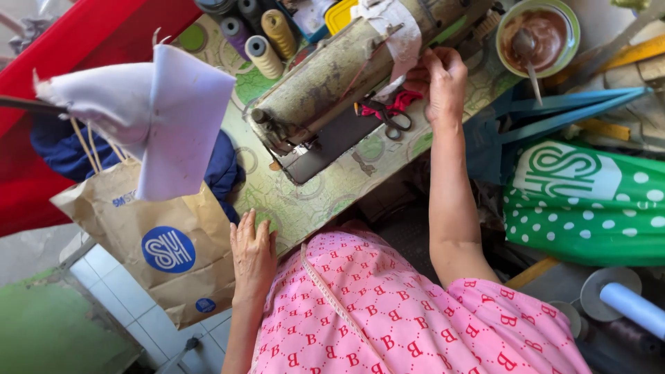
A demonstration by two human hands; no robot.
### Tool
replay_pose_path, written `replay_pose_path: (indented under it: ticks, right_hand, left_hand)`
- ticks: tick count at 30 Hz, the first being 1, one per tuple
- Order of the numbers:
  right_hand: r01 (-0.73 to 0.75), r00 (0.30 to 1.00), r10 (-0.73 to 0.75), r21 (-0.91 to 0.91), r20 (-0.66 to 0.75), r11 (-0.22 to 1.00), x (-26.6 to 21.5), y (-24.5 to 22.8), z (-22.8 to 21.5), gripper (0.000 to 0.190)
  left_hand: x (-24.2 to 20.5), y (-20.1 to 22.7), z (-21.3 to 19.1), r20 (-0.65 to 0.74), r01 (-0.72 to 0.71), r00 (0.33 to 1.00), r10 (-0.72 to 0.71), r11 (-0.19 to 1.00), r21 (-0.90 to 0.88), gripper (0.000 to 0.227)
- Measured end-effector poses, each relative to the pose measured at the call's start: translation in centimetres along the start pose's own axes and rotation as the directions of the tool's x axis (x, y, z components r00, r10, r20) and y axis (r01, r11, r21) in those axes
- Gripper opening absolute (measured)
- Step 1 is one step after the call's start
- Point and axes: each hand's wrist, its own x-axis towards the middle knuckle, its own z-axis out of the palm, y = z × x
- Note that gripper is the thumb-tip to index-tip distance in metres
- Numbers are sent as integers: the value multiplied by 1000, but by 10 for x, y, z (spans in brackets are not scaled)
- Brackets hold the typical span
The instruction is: Folding a pink garment, placing it into a paper bag, and marking labels with a pen
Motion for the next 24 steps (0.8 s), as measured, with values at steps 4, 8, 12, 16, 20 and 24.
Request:
replay_pose_path:
  ticks: [4, 8, 12, 16, 20, 24]
  right_hand:
    - [27, 999, -24, 77, -40, 997, 11, 12, 1, 12]
    - [19, 997, -12, 88, -75, 996, 14, 9, -2, 10]
    - [165, 966, -135, 129, -219, 978, 25, -7, -27, 12]
    - [366, 917, -263, 374, -300, 852, 30, -16, -72, 11]
    - [378, 905, -349, 81, -244, 922, -2, -20, -87, 4]
    - [198, 947, -219, -111, -236, 974, -28, 7, -99, 9]
  left_hand:
    - [-9, -6, 14, -21, 7, 1000, -7, 999, 32, 22]
    - [-16, -7, 18, -11, 25, 1000, -24, 999, 32, 21]
    - [-23, -10, 18, -13, 25, 1000, -25, 1000, -6, 22]
    - [-29, -15, 17, 11, 63, 998, -62, 997, -38, 22]
    - [-27, -18, 18, 26, 36, 999, -35, 999, -28, 22]
    - [-24, -26, 29, 52, -4, 999, 3, 1000, 22, 24]
